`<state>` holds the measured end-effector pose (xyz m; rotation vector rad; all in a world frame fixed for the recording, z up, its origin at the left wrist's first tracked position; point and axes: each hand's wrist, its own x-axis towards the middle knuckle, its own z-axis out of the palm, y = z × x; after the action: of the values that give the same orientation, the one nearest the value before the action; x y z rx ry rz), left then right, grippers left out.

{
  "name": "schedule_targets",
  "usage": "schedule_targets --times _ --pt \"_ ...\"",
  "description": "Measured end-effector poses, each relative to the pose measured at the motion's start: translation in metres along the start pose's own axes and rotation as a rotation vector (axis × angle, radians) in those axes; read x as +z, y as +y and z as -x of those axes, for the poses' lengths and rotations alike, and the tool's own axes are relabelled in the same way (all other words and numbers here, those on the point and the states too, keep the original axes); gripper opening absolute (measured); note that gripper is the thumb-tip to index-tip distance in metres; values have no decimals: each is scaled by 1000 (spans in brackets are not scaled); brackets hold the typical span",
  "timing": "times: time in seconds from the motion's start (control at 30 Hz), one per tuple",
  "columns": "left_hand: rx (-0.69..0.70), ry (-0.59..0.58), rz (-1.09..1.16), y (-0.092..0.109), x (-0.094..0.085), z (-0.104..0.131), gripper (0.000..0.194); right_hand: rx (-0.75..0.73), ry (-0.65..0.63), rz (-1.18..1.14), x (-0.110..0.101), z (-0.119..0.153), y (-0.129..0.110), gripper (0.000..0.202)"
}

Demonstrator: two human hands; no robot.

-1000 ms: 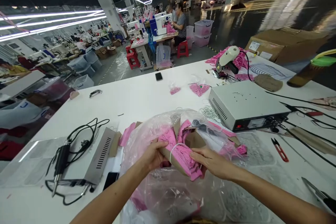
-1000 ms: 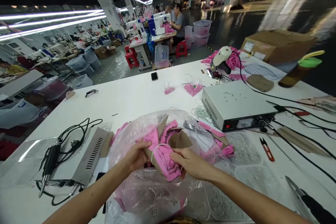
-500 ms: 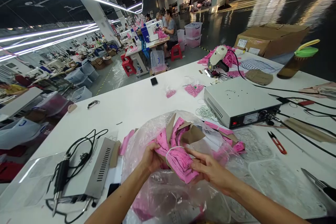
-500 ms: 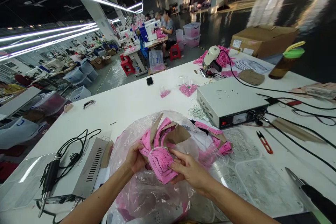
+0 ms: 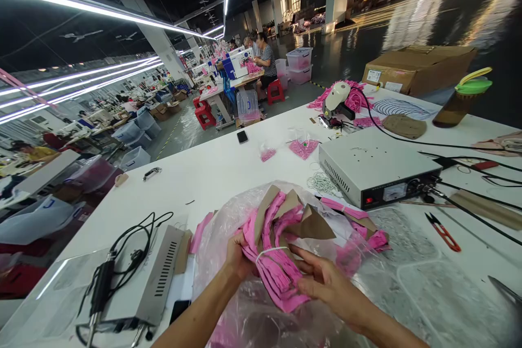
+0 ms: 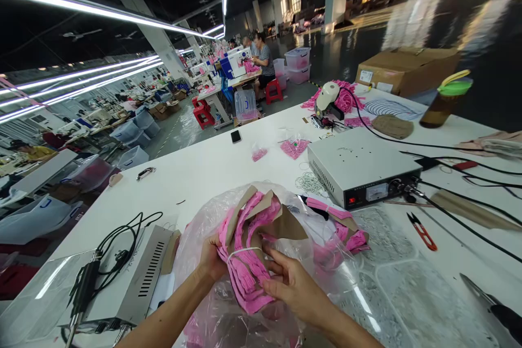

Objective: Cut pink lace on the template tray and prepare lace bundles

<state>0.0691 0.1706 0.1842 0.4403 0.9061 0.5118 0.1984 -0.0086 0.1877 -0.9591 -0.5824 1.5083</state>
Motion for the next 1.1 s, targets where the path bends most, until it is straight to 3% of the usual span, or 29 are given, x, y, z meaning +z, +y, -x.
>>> schedule_targets --times 0.17,0.47,0.57,0.73,0.87,1.1 --pt "1 -21 -19 3 -2 -2 10 -33 -22 75 -4 0 1 90" --pt "43 -101 -63 10 5 5 21 8 -56 13 -12 4 -6 87" --pt "79 -121 -80 9 7 7 27 14 29 44 -11 0 -13 78" --pt "111 -134 -118 3 9 9 52 19 228 105 -2 -20 -22 42" --pt "126 -136 -126 3 11 9 60 -9 424 -81 4 -34 -17 26" --pt "101 -184 -62 9 16 10 50 94 393 -245 1 -41 -11 32"
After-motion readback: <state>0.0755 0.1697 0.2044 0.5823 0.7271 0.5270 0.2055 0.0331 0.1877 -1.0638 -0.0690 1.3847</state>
